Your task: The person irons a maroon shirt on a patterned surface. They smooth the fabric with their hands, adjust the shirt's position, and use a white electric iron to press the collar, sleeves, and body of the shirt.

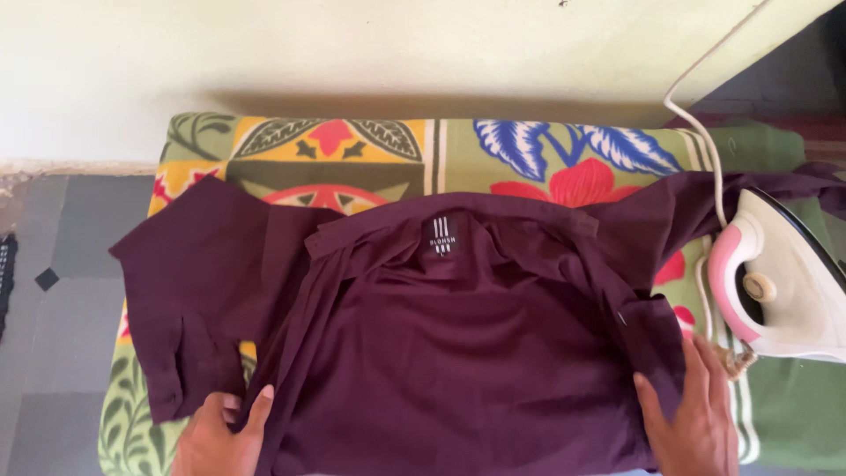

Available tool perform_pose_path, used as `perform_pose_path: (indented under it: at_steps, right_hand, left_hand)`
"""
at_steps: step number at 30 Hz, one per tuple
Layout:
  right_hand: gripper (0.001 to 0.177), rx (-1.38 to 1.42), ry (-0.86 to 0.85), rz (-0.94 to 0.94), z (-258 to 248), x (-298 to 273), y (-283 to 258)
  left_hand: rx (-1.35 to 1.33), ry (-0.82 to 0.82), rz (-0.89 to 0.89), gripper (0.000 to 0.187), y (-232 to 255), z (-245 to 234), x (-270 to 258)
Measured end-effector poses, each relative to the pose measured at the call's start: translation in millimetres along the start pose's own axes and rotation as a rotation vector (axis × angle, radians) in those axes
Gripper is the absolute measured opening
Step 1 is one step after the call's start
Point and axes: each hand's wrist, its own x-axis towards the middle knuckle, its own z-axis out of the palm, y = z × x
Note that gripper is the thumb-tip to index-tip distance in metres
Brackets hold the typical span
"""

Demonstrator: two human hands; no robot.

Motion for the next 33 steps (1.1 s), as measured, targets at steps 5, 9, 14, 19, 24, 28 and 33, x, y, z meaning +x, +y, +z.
perform_pose_path:
  at_steps: [5, 9, 14, 19, 24, 28, 33]
  right_hand:
    - [0.086, -0.203, -0.037, 0.205, 9.4, -61.2, 68.6]
    - [0.075, -0.090, -0.417, 0.435, -4.7, -60.9, 90.1]
    - [0.060, -0.156, -0.706, 0.565, -14.0, -38.1, 82.1]
    - [0.076, 0.147, -0.866, 0.596, -29.1, -31.1, 99.5]
    - [0.073, 0.244, -1.168, 0.730, -50.1, -16.6, 134.2]
    - [0.078, 0.322, -0.946, 0.904, -69.6, 12.3, 186.0]
    - [0.053, 0.588, -0.860, 0.893, -81.7, 64.5, 184.3]
  left_hand:
    - [-0.074, 0.157, 0.358, 0.076, -43.7, 5.0, -22.0]
    - [-0.215, -0.218, 0.120, 0.067, -34.7, -17.0, -17.8]
    - [-0.098, -0.464, 0.018, 0.063, -21.2, -38.0, -17.8]
    - [-0.143, -0.537, 0.070, 0.065, -25.8, -62.5, -30.0]
    - [-0.061, -0.840, -0.019, 0.085, -32.0, -97.8, -32.4]
    - [-0.170, -0.761, -0.080, 0.090, -48.2, -124.0, -5.2]
    - [-0.477, -0.691, -0.013, 0.046, -23.5, -164.0, 8.5]
